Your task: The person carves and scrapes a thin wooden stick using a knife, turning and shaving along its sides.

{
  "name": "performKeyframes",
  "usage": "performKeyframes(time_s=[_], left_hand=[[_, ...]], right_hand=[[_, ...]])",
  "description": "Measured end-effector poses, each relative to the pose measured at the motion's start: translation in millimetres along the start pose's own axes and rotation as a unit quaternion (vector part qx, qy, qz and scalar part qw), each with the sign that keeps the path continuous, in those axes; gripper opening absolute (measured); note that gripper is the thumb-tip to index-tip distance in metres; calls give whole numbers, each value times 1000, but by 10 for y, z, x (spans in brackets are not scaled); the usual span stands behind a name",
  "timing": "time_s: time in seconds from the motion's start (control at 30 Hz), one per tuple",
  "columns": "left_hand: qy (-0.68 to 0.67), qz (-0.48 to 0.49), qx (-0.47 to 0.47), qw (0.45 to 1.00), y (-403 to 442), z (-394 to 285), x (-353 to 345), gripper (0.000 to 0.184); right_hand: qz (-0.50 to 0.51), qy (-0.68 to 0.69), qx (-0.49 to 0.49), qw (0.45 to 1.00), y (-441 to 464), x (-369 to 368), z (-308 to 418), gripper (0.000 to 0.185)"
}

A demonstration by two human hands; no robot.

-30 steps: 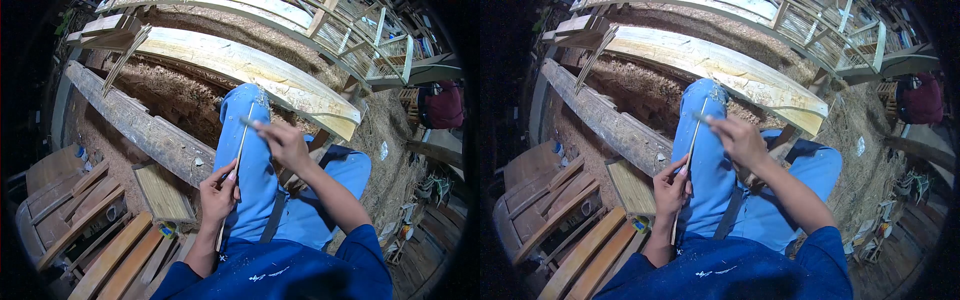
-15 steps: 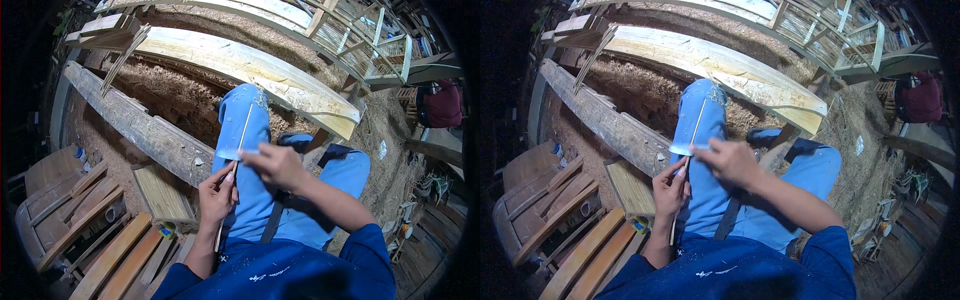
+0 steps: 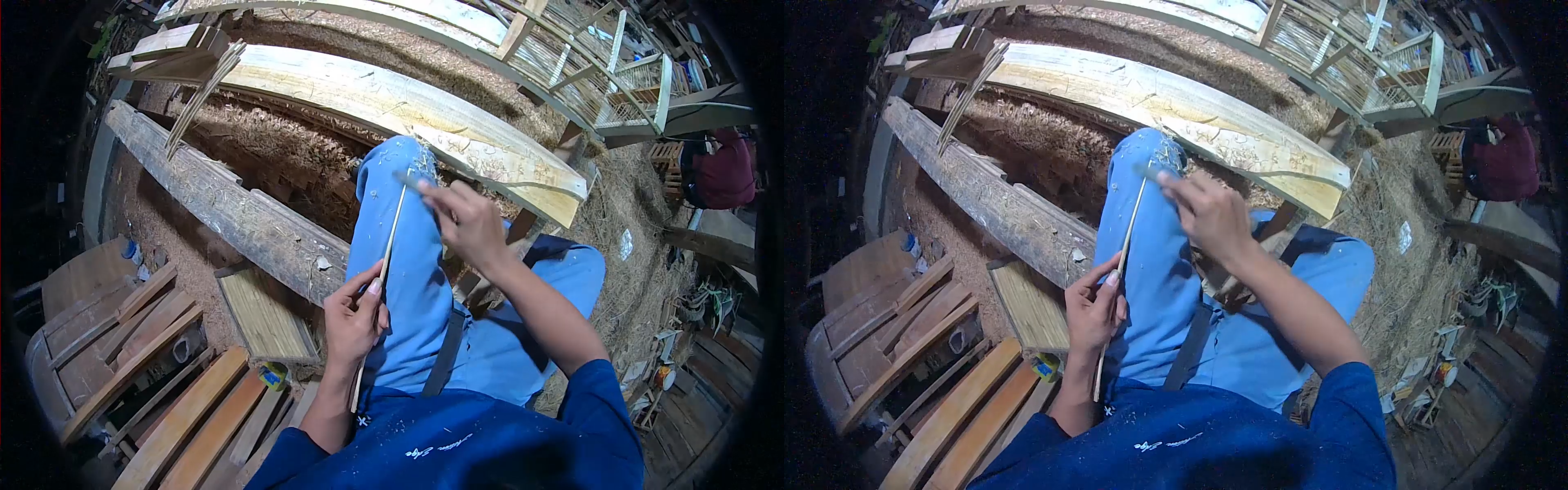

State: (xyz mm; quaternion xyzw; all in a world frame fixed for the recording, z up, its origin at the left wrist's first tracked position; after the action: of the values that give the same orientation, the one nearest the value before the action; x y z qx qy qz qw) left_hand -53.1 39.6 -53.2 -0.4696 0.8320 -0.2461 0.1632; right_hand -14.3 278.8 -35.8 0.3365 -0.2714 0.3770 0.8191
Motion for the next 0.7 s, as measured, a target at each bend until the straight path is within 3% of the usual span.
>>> performKeyframes(time_s=[0.07,0.1,0.13,0.2,0.23,0.4,0.47,0.53,0.6,0.7], left_hand=[[-7,0,13,1000,-3,50,26,36],[-6,2,12,1000,-3,28,22,36],[-8,3,22,1000,-8,17,19,36],[-12,4,36,999,-26,23,6,36],[-6,6,30,1000,-22,7,-7,37],[33,10,21,999,-34,-49,-18,36],[14,7,26,1000,-28,-8,7,36],[16,8,19,1000,-16,10,10,37],[16,8,9,1000,-19,30,-1,38],[32,2,-1,999,-45,9,16,37]], right_hand=[[97,2,98,990,-200,-74,378,36],[99,46,153,982,-286,-42,553,36],[135,26,146,980,-311,-18,642,37],[75,20,73,994,-188,-75,283,33],[-3,69,5,998,-43,-38,-4,31],[72,12,39,997,-167,10,293,30],[141,11,133,981,-283,-19,586,28],[50,19,21,998,-149,-109,59,28],[30,-40,-62,997,87,-43,-306,26],[21,-22,-39,999,57,1,-119,27]])
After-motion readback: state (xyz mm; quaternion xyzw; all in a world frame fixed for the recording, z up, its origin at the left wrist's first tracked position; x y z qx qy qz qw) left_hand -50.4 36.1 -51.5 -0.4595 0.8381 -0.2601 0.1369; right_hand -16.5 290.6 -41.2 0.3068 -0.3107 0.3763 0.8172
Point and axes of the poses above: each hand's wrist, its own y-axis towards the middle knuckle, its own x-axis out of the back of the hand, z = x × y, the point moved 9 cm from there along y, towards the middle knuckle, and after that the axes turned 4 degrees about -z, right-handed, at the moved point
